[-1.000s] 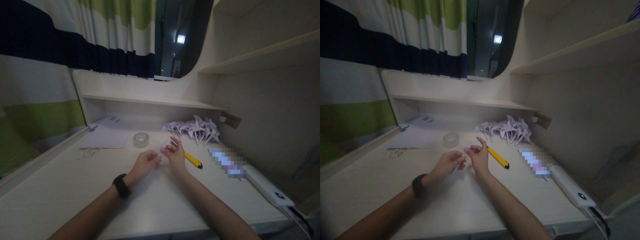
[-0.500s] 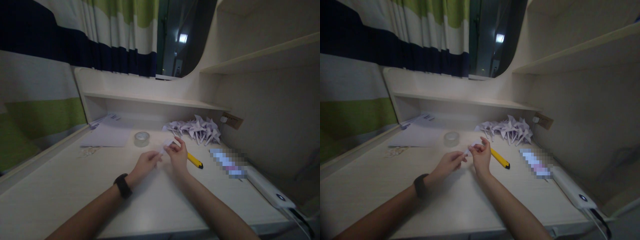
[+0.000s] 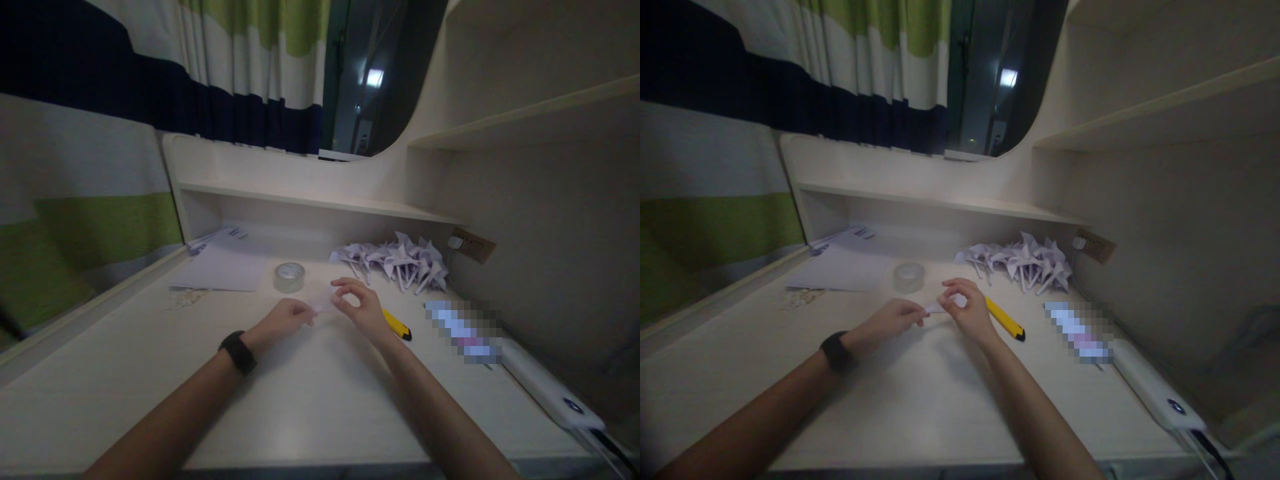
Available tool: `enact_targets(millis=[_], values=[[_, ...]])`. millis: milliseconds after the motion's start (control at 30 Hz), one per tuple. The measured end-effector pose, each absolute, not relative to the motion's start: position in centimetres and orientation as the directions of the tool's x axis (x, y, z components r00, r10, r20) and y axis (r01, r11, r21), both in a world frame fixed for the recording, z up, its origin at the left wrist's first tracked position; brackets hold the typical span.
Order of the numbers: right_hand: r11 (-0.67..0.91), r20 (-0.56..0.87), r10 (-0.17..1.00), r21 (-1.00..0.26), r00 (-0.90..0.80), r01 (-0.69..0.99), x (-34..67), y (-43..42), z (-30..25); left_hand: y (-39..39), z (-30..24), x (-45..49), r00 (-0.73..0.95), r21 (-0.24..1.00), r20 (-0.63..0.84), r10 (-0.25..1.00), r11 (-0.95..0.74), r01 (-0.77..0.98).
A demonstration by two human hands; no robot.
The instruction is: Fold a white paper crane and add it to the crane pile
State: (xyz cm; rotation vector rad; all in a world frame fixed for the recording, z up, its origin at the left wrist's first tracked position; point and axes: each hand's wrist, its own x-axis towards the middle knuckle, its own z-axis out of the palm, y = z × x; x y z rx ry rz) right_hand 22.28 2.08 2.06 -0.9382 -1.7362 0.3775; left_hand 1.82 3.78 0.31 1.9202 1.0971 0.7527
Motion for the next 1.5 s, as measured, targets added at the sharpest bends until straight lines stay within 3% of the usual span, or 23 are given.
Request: enact_targets(millis=[100,233,467,1033,1500], values=[[0.675,0.605,0.734,-0.598,-0.309,0.431,22.1,1.8,2.0,4.1,0.2,1.2,0.536,0.845,0.091,0.839,-0.35,0.404],[0.661,0.527,0.75,-0.601,-0.4,0.449,21.7,1.7,1.5,4.3,0.0,0.8,0.617,0.834,0.096,0.781,-0.401,0.378],[0.615,0.462,0.788,-0.634,-0.407,0.469,21.5,1.6,1.1,4.1,-0.3,0.9,0.651,0.816,0.117,0.75,-0.446,0.367],[0.695,0.511,0.717,-0.47,-0.475,0.544,21.1,1.3,0.5,3.8,-0.1,1.0,0.71,0.785,0.097,0.697,-0.492,0.376],[0.679,0.487,0.733,-0.484,-0.475,0.552,21.1,1.7,-0.2,3.8,-0.3,0.9,0.712,0.778,0.067,0.699,-0.483,0.401]])
